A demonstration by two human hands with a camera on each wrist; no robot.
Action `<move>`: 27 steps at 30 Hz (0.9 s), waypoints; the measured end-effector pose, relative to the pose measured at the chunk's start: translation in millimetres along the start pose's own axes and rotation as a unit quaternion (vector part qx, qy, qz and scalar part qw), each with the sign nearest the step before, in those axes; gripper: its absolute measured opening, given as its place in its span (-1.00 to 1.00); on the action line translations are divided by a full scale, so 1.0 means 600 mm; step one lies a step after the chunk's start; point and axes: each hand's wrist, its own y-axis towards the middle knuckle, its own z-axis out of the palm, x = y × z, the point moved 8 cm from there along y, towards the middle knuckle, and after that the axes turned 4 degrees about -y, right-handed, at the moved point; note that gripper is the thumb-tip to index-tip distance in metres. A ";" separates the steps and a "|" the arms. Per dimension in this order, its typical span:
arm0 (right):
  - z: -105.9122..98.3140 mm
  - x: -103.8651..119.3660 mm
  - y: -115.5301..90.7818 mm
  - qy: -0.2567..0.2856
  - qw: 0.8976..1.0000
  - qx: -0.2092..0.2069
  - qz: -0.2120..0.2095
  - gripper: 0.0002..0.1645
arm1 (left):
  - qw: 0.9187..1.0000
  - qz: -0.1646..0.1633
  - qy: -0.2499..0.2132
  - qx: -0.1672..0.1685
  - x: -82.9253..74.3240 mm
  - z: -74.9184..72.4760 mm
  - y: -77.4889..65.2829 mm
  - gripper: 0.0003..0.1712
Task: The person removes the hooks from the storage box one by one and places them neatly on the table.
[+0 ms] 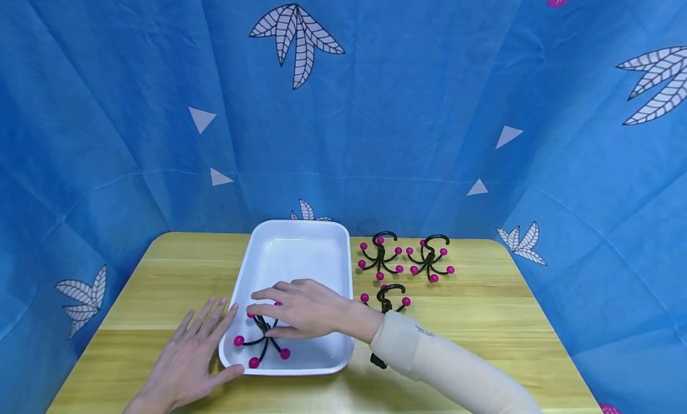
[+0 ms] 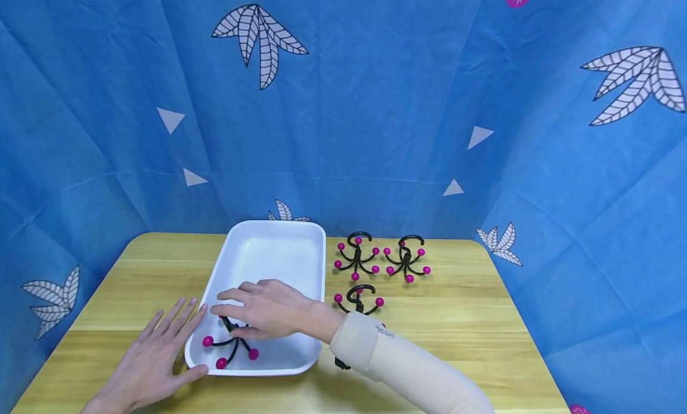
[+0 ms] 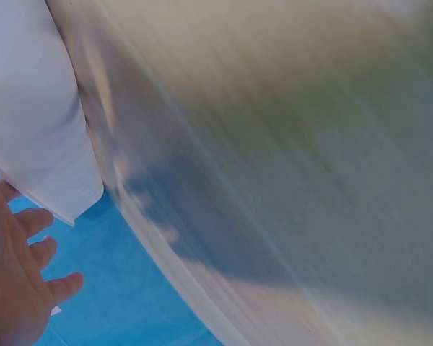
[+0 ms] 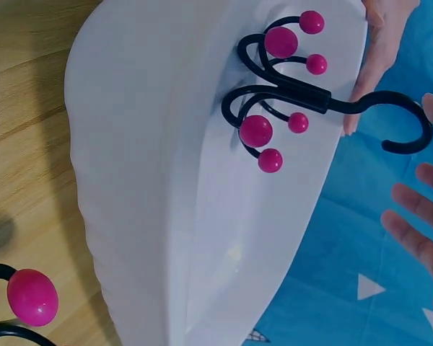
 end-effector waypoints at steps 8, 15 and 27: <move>0.015 0.002 0.010 -0.004 1.000 0.018 -0.006 -0.37 | 1.000 0.000 0.004 -0.003 0.000 -0.002 0.000 0.26; 0.021 0.001 0.015 -0.004 1.000 0.019 -0.003 -0.38 | 1.000 -0.003 0.004 0.005 0.000 -0.003 0.000 0.27; 0.018 -0.008 0.011 -0.009 1.000 -0.007 0.001 -0.47 | 1.000 -0.005 0.004 -0.003 -0.001 -0.001 0.000 0.26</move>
